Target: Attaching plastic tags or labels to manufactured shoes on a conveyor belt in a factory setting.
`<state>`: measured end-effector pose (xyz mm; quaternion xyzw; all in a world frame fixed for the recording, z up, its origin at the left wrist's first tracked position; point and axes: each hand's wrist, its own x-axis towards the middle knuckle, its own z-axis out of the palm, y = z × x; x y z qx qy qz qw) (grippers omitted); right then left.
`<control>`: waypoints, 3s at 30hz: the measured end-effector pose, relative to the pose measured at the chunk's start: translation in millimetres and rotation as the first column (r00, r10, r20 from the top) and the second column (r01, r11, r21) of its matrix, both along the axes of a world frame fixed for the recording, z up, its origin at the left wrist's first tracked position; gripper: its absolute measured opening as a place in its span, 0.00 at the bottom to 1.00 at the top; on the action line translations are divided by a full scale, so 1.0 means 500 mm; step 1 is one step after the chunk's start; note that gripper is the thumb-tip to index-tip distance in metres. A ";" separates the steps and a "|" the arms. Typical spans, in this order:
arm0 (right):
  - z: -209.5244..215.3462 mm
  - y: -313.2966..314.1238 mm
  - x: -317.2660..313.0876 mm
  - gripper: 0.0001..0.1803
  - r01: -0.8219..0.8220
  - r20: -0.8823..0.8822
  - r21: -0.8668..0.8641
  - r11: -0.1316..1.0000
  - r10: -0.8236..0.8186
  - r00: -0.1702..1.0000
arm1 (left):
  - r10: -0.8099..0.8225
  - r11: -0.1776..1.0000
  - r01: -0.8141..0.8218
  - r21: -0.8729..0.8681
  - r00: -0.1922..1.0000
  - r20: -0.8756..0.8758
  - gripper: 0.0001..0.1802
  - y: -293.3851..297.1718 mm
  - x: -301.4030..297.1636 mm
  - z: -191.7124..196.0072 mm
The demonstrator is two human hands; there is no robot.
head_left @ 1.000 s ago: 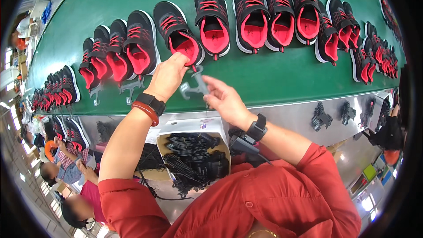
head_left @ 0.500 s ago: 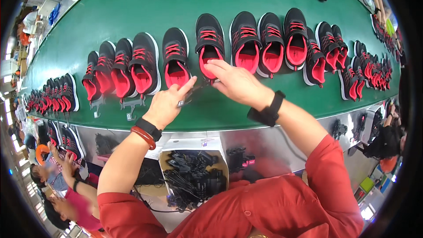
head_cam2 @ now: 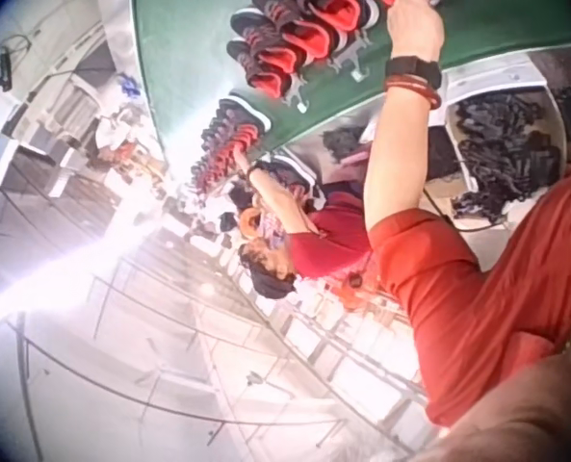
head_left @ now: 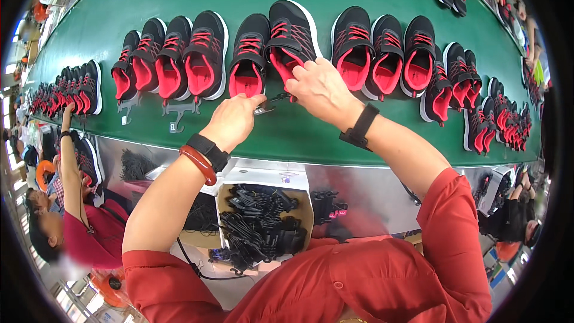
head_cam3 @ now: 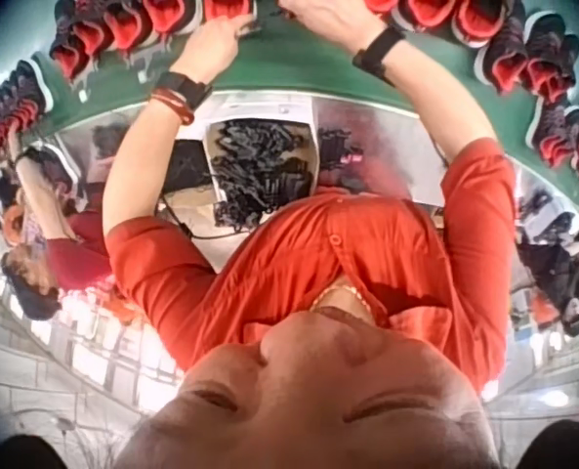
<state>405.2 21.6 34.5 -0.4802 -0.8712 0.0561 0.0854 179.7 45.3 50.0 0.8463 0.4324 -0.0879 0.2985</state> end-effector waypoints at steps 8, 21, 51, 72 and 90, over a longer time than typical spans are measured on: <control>-0.012 0.001 -0.004 0.03 0.061 -0.153 0.006 0.998 -0.059 0.986 | 0.053 0.998 -0.042 -0.050 0.970 0.239 0.26 -0.022 -0.005 0.040; 0.079 -0.172 0.125 0.13 0.032 -0.559 -0.162 0.986 -0.118 0.821 | 0.014 0.870 -0.150 0.470 0.960 0.280 0.30 0.367 0.106 0.109; -0.037 -0.382 0.540 0.20 0.598 -0.183 -0.122 0.792 -0.610 0.771 | -0.180 0.556 0.158 0.816 0.981 -0.068 0.23 0.524 0.446 0.030; 0.113 -0.957 0.893 0.18 0.908 -0.086 -0.094 0.408 -0.912 0.401 | -0.512 0.686 0.343 0.642 0.855 0.089 0.26 -0.223 1.352 0.067; 0.082 -0.982 0.954 0.12 0.681 -0.199 -0.439 0.587 -0.802 0.563 | -0.206 0.919 0.076 0.387 0.929 0.306 0.13 0.021 0.676 0.128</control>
